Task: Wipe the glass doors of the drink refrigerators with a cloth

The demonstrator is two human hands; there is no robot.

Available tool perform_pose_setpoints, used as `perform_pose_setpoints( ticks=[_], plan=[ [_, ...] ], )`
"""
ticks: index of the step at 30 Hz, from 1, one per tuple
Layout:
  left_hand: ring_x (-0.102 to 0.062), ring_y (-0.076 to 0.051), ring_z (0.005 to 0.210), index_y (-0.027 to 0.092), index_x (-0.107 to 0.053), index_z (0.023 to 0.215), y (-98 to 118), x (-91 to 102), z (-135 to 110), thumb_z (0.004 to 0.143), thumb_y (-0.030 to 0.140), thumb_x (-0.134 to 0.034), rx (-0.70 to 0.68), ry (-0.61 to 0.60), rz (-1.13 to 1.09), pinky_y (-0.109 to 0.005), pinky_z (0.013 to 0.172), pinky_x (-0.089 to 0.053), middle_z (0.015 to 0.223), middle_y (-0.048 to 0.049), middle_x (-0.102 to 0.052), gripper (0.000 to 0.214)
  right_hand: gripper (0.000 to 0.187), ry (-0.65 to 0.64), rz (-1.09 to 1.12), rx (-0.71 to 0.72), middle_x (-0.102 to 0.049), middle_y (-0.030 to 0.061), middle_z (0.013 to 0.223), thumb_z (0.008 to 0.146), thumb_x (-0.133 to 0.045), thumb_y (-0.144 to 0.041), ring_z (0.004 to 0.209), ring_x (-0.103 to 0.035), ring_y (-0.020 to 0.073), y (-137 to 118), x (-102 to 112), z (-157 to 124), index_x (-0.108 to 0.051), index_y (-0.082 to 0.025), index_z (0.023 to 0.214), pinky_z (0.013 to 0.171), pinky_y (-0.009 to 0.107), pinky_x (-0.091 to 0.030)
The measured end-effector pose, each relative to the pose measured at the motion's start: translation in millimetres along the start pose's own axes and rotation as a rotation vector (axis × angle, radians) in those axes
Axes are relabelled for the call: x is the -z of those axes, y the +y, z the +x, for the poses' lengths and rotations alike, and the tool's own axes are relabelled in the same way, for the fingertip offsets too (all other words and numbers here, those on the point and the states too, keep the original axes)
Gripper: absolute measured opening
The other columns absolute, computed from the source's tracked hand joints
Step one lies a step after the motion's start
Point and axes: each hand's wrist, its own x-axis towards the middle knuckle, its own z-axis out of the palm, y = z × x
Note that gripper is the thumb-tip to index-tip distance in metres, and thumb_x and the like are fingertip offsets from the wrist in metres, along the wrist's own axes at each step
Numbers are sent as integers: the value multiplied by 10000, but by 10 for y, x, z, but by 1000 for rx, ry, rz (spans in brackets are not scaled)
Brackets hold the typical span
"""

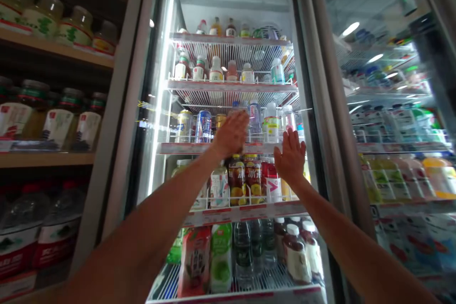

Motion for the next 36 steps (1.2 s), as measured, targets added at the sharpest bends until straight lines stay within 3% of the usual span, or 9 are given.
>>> perform_pose_setpoints(
  ticks=[3,5,11,13,16,18,24,31,36],
  plan=[
    [-286,-258,1366,101,-410,1330,-554,260,-205,856,243,-372,450,267,90,-481,1141,-227,1431,-135,-397,496,577,-32,-11,64,-323,131,1486,897,-322,-322,1395,-237,261,-23,23,4,-252,-143,1441,1108,505,-196],
    [-256,-301,1371,47,-394,1327,-586,285,-219,847,229,-385,601,343,114,-539,1127,-220,1447,-171,-356,513,557,-70,-2,140,-331,103,1487,908,-308,-318,1396,-239,235,-32,40,8,-251,-171,1443,1120,493,-178],
    [-278,-221,1372,149,-430,1328,260,-67,-46,867,261,-379,-44,-31,23,-416,1148,-233,1436,-74,-408,476,547,-77,27,183,-353,82,1479,912,-311,-323,1390,-256,215,0,64,10,-259,-188,1439,1120,475,-194],
    [-304,-214,1361,155,-427,1329,67,38,-162,876,257,-349,-3,-26,33,-417,1138,-250,1432,-73,-415,472,537,-83,36,179,-360,80,1476,909,-317,-319,1388,-262,215,9,70,8,-285,-187,1429,1120,473,-198],
    [-293,-258,1364,119,-411,1336,-451,289,-390,857,250,-359,403,203,113,-472,1130,-250,1434,-128,-396,499,517,-92,37,151,-368,87,1470,905,-321,-309,1385,-271,220,-33,81,17,-335,-170,1403,1123,477,-192],
    [-259,-287,1376,91,-396,1342,-542,333,-444,850,247,-370,550,293,133,-511,1128,-233,1446,-157,-367,517,509,-96,36,128,-363,96,1472,907,-315,-317,1385,-269,227,-120,85,38,-359,-152,1386,1120,486,-196],
    [-275,-232,1375,137,-410,1347,56,74,-326,872,254,-358,102,19,41,-426,1143,-245,1447,-95,-386,492,489,-159,43,162,-359,87,1475,912,-311,-307,1396,-241,224,-493,68,116,-383,-149,1369,1124,486,-201],
    [-243,-280,1383,64,-374,1355,-412,284,-547,853,250,-372,525,253,139,-481,1142,-216,1455,-169,-347,535,508,-153,32,159,-315,103,1495,912,-322,-303,1406,-211,233,-527,33,95,-348,-131,1389,1128,488,-192],
    [-265,-239,1378,118,-410,1343,39,77,-429,863,270,-393,115,47,65,-421,1145,-239,1450,-104,-380,504,510,-141,23,176,-318,99,1494,914,-323,-327,1400,-230,231,-502,29,97,-350,-139,1387,1120,481,-215]
  ],
)
